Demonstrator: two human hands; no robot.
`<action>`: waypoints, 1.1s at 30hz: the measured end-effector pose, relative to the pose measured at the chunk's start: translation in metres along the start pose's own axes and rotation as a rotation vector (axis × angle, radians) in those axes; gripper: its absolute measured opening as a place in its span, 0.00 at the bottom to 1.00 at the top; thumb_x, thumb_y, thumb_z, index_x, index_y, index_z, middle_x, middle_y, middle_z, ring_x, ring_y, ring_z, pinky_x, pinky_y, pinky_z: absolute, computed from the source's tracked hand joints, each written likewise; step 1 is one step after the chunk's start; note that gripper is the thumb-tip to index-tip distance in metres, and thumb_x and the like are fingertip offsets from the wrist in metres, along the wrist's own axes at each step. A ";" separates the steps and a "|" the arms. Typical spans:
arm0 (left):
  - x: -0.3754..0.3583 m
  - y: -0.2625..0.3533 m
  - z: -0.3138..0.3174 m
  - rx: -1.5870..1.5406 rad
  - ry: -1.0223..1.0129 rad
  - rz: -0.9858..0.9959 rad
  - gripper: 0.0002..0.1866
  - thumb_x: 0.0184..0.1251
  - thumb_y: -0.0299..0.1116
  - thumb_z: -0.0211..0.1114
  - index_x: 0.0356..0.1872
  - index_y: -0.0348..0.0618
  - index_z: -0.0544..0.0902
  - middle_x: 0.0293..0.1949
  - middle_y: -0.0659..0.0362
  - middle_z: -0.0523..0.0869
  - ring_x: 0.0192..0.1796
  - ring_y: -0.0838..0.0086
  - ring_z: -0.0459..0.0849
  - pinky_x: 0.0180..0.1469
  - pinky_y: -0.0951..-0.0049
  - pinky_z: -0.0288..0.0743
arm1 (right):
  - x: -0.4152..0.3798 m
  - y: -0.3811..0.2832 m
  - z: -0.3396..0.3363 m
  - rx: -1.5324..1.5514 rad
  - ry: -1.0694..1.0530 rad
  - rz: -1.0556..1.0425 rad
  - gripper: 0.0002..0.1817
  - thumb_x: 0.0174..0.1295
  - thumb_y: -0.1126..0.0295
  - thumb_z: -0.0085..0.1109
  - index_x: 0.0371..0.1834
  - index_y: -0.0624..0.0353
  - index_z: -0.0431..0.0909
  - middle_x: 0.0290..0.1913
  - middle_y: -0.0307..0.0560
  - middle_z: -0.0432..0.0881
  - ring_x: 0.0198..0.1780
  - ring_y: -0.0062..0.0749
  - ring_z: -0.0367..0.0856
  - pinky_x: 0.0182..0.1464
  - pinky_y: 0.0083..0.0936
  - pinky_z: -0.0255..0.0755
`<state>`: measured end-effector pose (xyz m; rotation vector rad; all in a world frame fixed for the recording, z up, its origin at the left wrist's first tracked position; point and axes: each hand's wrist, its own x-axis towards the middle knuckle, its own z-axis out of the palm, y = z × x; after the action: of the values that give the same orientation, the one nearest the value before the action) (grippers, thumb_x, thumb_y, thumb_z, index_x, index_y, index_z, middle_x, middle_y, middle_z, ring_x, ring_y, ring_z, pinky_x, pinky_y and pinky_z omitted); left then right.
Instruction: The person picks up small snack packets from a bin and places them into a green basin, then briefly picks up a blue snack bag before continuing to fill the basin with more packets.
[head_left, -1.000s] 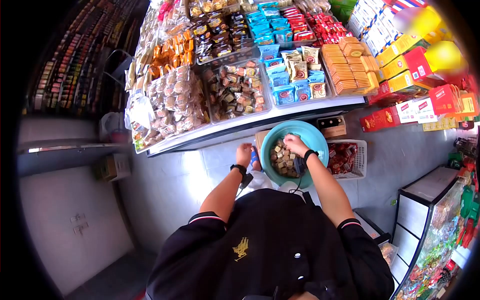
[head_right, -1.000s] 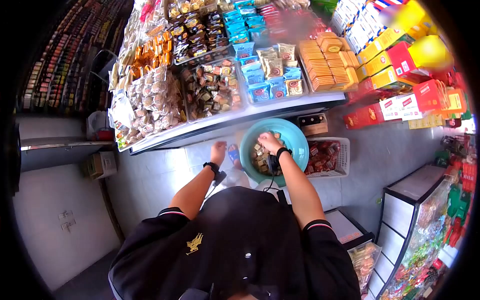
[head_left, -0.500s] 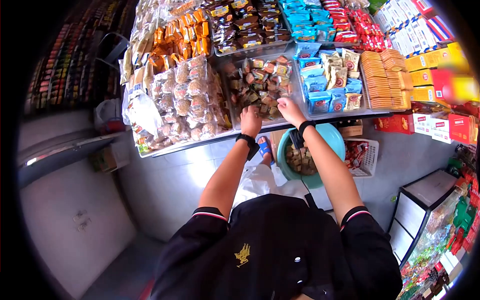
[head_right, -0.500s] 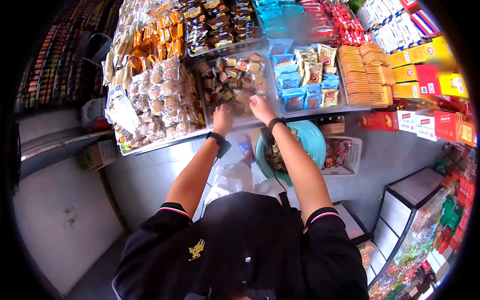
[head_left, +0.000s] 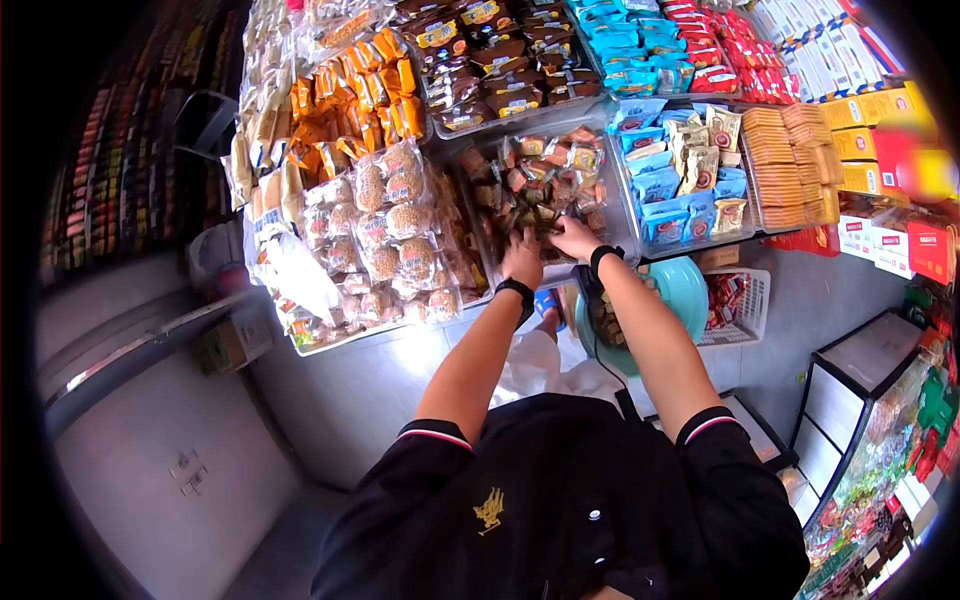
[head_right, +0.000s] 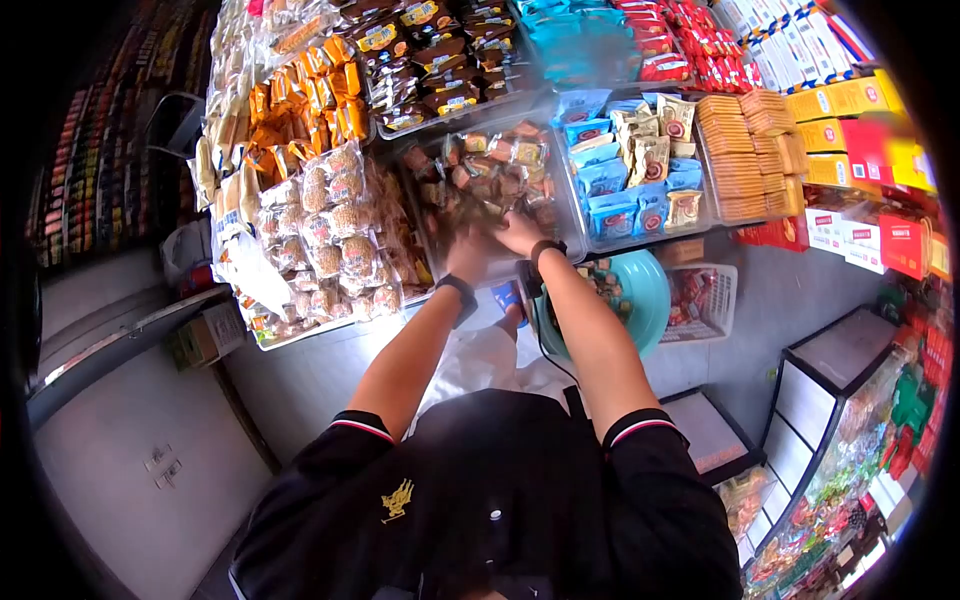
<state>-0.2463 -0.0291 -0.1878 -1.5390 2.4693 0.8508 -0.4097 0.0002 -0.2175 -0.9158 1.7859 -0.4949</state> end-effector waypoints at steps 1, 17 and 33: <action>0.002 -0.003 0.004 0.025 -0.005 0.020 0.19 0.75 0.35 0.58 0.62 0.48 0.68 0.59 0.42 0.75 0.53 0.44 0.83 0.51 0.49 0.81 | 0.000 -0.001 -0.001 -0.007 -0.068 0.034 0.38 0.58 0.57 0.68 0.69 0.67 0.68 0.66 0.66 0.77 0.67 0.55 0.76 0.66 0.38 0.70; -0.013 0.009 -0.029 -0.030 -0.034 0.048 0.27 0.59 0.27 0.69 0.59 0.48 0.69 0.56 0.43 0.76 0.58 0.44 0.80 0.53 0.49 0.81 | -0.025 -0.016 -0.015 -0.391 -0.100 -0.116 0.31 0.54 0.72 0.63 0.65 0.59 0.73 0.61 0.64 0.79 0.63 0.61 0.77 0.64 0.47 0.72; 0.002 -0.002 -0.009 -0.266 -0.004 0.144 0.31 0.57 0.38 0.75 0.59 0.43 0.70 0.48 0.37 0.84 0.50 0.40 0.84 0.52 0.46 0.79 | -0.039 0.020 -0.039 0.198 -0.060 -0.113 0.19 0.62 0.74 0.62 0.57 0.64 0.77 0.46 0.43 0.85 0.45 0.23 0.80 0.44 0.28 0.77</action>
<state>-0.2433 -0.0358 -0.1820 -1.4407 2.5754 1.2489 -0.4456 0.0397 -0.1926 -0.8860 1.6047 -0.6965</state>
